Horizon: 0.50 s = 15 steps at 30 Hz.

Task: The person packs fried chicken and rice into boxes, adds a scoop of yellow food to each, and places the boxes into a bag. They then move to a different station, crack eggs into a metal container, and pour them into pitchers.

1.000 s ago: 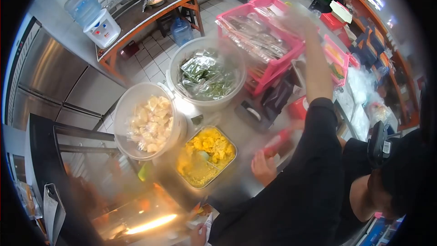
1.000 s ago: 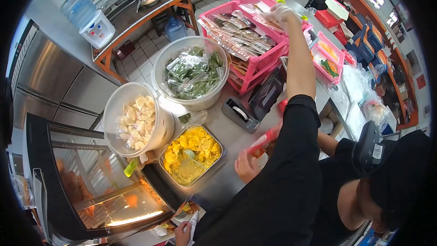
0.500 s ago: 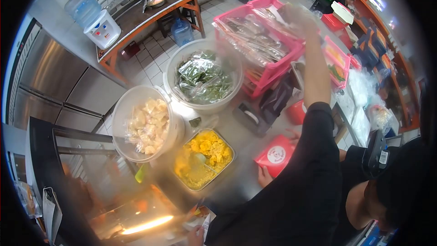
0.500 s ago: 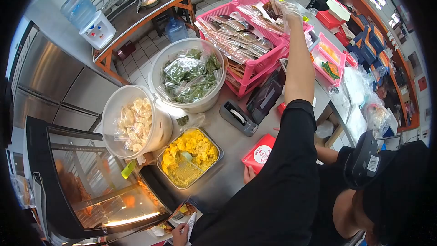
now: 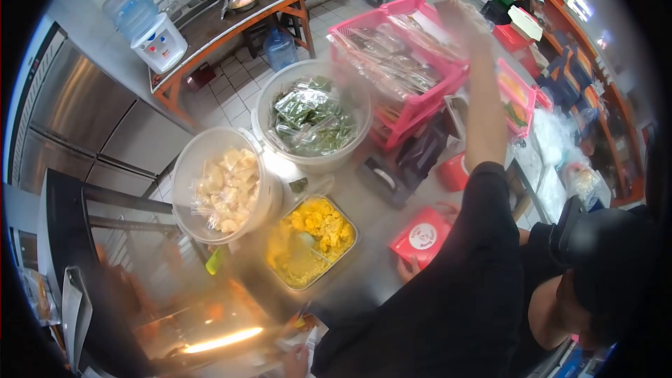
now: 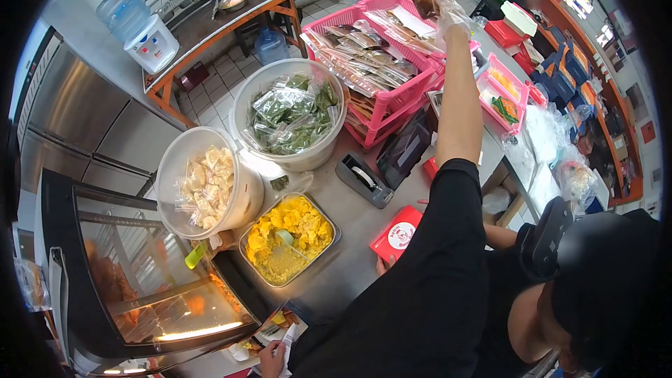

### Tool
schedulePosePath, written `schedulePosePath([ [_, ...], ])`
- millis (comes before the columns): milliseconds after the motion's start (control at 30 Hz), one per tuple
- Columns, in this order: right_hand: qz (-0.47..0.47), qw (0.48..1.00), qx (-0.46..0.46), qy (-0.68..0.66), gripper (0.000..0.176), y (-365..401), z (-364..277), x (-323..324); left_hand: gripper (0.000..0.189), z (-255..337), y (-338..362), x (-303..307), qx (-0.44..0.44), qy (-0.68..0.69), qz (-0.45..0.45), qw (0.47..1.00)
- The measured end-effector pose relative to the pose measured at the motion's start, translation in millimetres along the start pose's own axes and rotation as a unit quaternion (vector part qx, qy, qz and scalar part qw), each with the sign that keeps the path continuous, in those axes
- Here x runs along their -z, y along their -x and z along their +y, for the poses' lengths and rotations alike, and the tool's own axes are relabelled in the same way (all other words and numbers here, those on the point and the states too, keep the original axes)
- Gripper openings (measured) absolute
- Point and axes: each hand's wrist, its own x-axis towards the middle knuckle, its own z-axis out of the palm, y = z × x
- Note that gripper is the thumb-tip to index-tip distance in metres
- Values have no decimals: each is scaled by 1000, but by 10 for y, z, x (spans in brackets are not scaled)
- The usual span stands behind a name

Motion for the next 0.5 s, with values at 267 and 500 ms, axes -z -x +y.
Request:
schedulePosePath([
  [267,-32,822,-72,-563,13,1354,-3104,59,35,930,20,356,-213,-101,125,964],
  [500,-412,600,-257,-636,11,4431,-6361,72,40,1027,261,445,-275,190,353,874],
])
